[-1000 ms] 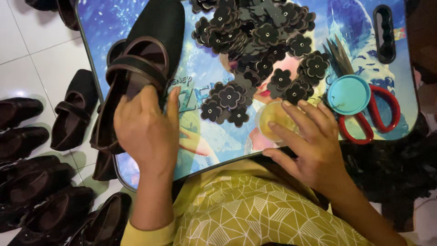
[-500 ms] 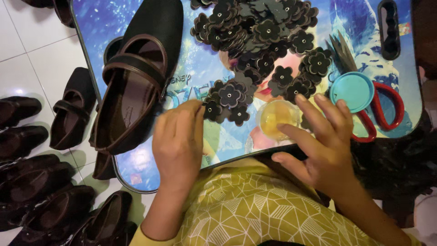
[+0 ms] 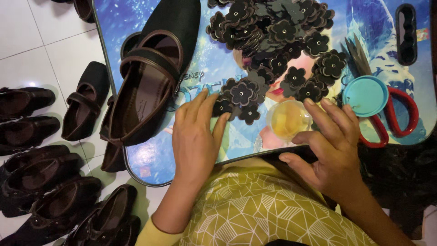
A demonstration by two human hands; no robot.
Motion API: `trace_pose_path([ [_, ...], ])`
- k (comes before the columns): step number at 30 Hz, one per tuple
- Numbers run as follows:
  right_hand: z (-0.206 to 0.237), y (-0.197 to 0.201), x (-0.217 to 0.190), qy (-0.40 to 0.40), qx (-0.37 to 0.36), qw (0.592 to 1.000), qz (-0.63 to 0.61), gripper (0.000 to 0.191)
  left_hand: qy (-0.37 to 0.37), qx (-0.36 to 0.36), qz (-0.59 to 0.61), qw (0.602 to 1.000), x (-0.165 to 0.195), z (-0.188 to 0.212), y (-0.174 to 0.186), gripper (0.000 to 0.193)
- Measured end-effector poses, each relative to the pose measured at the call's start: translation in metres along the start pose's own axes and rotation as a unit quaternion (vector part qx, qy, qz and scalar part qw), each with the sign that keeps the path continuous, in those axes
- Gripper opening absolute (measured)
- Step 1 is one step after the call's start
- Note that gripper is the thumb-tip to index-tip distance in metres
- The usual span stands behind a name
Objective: The person sits on the floor with a lap tray and attaches black flower-shaped cutouts to the straps of black mary-jane shoes. They pick up flower pieces, apply glue from a small container, press the flowers onto the shoe straps, and set finished shoes aside among many completed pairs on the floor.
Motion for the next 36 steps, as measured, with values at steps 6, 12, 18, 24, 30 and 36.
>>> trace_pose_path([
  [6, 0.000, 0.004, -0.002, -0.005, -0.013, 1.000, -0.013, 0.037, 0.021, 0.026, 0.034, 0.999, -0.002, 0.003, 0.001, 0.028],
  [12, 0.002, 0.026, 0.001, -0.079, -0.014, 0.946, -0.313, 0.039, 0.217, 0.000, 0.259, 0.941, -0.003, 0.009, 0.000, 0.021],
  [18, 0.008, 0.017, -0.006, -0.144, -0.003, 0.821, -0.552, 0.036, 0.281, -0.043, 0.598, 0.749, 0.009, 0.018, -0.019, 0.021],
  [24, 0.004, 0.026, -0.014, -0.201, -0.056, 0.845, -0.492, 0.028, 0.252, -0.089, 0.601, 0.754, 0.026, 0.024, -0.018, 0.027],
  [30, -0.017, 0.028, -0.027, -0.053, 0.015, 0.977, -0.207, 0.031, 0.242, -0.082, 0.613, 0.748, 0.047, 0.022, -0.018, 0.062],
  [36, -0.024, 0.026, -0.033, -0.016, 0.033, 0.994, -0.098, 0.033, 0.258, -0.123, 0.632, 0.721, 0.053, 0.023, -0.012, 0.080],
])
Point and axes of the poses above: each hand's wrist, its own z-axis away from the middle knuckle, its own y-axis out of the back of the hand, x = y × z, the point moved 1 cm from there along -z, towards the middle knuckle, and after that the axes turned 15 degrees about z, right-handed, at the moved point
